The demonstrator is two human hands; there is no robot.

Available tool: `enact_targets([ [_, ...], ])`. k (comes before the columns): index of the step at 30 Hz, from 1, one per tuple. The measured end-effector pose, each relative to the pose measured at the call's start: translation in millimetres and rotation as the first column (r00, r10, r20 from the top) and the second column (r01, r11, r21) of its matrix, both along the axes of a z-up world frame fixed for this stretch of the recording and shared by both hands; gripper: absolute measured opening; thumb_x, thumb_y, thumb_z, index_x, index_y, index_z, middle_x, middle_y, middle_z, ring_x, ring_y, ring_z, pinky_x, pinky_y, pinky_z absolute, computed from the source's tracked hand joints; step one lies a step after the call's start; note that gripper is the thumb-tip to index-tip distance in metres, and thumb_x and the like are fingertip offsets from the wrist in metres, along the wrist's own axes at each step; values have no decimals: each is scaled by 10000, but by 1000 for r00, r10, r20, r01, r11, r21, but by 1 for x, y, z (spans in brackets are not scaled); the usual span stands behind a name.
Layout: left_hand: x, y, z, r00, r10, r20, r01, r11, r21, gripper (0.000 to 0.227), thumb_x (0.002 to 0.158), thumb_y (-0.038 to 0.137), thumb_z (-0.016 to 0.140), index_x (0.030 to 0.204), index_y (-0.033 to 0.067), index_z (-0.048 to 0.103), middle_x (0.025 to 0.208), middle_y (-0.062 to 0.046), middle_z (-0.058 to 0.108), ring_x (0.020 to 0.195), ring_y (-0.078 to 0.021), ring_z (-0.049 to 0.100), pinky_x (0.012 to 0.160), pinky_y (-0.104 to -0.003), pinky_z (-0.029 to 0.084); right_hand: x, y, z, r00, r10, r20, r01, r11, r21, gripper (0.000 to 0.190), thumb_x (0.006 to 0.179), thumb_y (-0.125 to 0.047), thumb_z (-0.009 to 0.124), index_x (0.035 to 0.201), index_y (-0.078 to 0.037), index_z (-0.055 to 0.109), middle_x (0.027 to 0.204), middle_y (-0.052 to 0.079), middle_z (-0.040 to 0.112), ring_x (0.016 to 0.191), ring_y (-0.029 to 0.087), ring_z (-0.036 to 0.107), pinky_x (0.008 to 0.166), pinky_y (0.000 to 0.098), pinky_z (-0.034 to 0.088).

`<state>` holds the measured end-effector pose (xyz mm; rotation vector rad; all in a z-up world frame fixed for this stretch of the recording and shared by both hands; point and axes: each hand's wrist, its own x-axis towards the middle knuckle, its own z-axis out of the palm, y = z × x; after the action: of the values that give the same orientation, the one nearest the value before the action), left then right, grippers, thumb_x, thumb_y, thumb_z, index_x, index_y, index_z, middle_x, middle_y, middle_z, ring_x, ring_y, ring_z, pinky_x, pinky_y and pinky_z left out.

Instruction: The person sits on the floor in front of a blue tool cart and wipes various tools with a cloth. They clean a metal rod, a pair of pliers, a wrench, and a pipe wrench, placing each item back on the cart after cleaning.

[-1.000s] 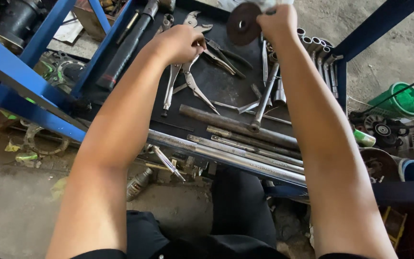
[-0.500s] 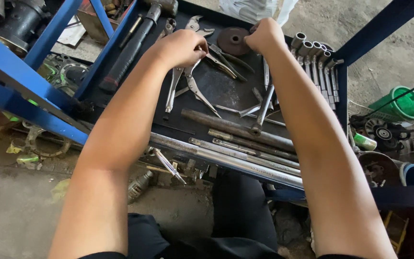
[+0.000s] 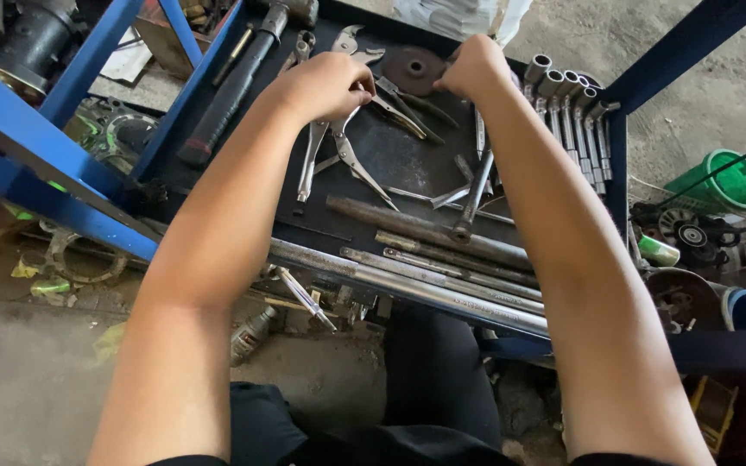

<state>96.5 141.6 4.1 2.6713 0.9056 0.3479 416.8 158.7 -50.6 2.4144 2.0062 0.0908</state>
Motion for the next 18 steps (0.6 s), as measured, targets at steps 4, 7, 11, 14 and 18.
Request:
enact_targets([
  [4,-1,-4,6,999,31,15,-31,998,-59,244,941,262,683,1138,142,761,1051,-130,747,969,-306,713,835,-424,549,-7,-18,31,970,-65,-236,88,992,89,445,693,-408,854,975,-74,773,948,178,767,880,317,747,801,400,595],
  [7,-3,-11,10,998,63,18,-61,993,-100,245,934,258,671,1131,145,764,1045,-125,744,963,-303,709,825,-424,547,10,-25,45,985,-115,-129,129,986,103,409,728,-382,828,956,-44,786,957,195,764,894,331,741,808,420,594],
  [11,-1,-8,8,998,54,27,-51,995,-85,246,931,235,657,1126,137,770,1040,-132,747,957,-306,709,829,-423,550,21,-44,63,976,-214,-37,216,972,88,502,769,-499,838,969,-45,764,950,181,750,874,353,724,753,483,574],
  [14,0,-2,2,999,26,23,-24,996,-83,251,933,232,657,1137,127,761,1046,-142,745,957,-311,711,834,-422,552,10,-55,66,989,-147,32,150,976,-158,386,739,-354,826,957,-38,788,947,173,772,885,341,750,788,465,595],
  [18,-1,2,-5,999,3,43,-1,998,-56,252,927,231,667,1134,119,759,1062,-141,743,967,-312,709,834,-420,555,-20,-68,68,988,-145,61,154,966,-209,413,714,-341,862,1023,-75,798,1048,163,762,953,352,737,808,479,594],
])
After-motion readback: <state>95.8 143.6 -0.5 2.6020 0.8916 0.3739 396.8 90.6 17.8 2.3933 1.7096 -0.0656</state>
